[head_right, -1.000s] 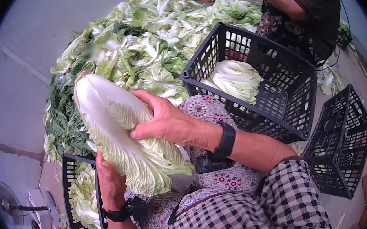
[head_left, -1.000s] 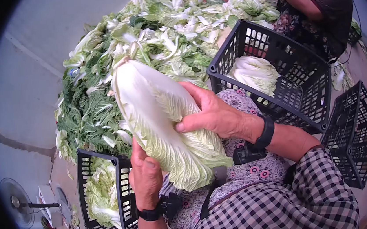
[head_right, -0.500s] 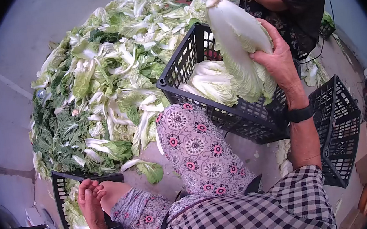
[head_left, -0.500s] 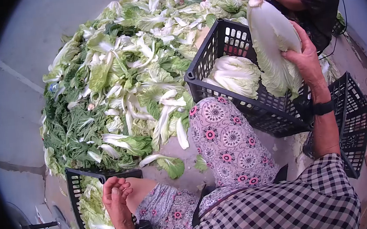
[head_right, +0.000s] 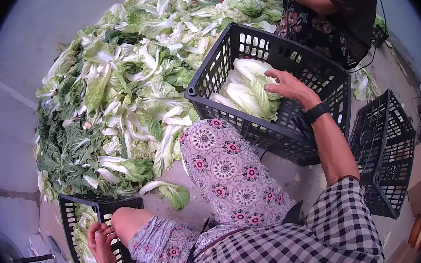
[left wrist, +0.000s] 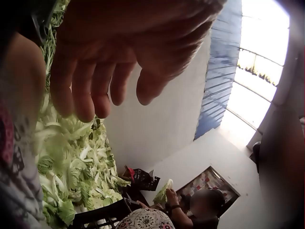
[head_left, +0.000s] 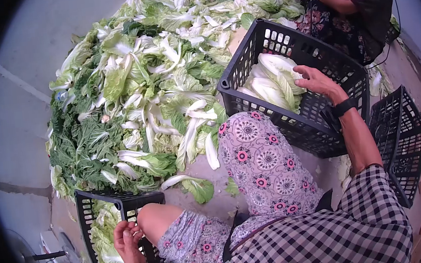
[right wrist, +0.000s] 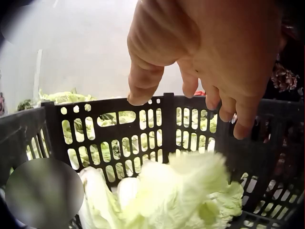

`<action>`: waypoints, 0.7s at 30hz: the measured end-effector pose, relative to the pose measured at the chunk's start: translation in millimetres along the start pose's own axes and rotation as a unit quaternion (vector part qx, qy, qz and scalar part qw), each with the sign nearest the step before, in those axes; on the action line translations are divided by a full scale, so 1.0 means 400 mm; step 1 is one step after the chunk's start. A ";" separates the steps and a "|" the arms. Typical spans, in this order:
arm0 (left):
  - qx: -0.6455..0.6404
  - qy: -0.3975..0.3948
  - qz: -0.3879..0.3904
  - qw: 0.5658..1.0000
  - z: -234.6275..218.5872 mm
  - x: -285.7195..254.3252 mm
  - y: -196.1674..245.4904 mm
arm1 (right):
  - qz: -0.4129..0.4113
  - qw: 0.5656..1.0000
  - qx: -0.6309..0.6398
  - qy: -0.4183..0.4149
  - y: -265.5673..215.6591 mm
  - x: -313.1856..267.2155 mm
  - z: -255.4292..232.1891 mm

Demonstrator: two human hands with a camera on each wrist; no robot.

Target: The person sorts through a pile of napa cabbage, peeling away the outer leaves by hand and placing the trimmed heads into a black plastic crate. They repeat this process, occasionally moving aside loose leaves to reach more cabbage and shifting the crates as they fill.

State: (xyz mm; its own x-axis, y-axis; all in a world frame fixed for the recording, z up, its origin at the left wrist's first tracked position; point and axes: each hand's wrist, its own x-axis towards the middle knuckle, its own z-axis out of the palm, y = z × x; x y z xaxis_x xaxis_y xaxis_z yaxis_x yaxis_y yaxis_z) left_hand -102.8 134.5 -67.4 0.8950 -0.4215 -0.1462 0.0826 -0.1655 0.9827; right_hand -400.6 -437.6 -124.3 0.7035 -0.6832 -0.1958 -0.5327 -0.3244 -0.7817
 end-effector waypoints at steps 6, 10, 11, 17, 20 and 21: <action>0.127 0.095 0.005 0.987 -0.172 0.004 -0.009 | -0.051 0.997 0.053 -0.036 -0.136 -0.085 0.068; 0.234 0.142 -0.050 0.961 -0.349 0.001 -0.088 | -0.118 0.987 0.035 -0.100 -0.131 -0.104 0.218; 0.240 0.147 -0.064 0.958 -0.382 -0.006 -0.118 | -0.175 0.981 0.002 -0.084 -0.105 -0.098 0.248; 0.425 0.133 -0.104 0.889 -0.550 -0.033 -0.201 | -0.100 0.993 -0.055 -0.044 -0.084 -0.083 0.274; 0.376 0.140 -0.124 0.907 -0.617 -0.034 -0.193 | -0.113 0.991 -0.049 -0.044 -0.073 -0.089 0.276; 0.369 0.155 -0.135 0.906 -0.640 -0.035 -0.193 | -0.117 0.991 -0.045 -0.045 -0.095 -0.092 0.286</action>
State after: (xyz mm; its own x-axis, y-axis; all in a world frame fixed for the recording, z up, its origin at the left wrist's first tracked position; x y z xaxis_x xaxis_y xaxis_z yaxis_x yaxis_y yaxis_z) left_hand -9.5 381.5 -112.1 0.9757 -0.0247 -0.2178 0.1030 -0.8253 0.5552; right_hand -352.4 -325.2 -155.0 0.8495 -0.5229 -0.0705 -0.3873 -0.5273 -0.7563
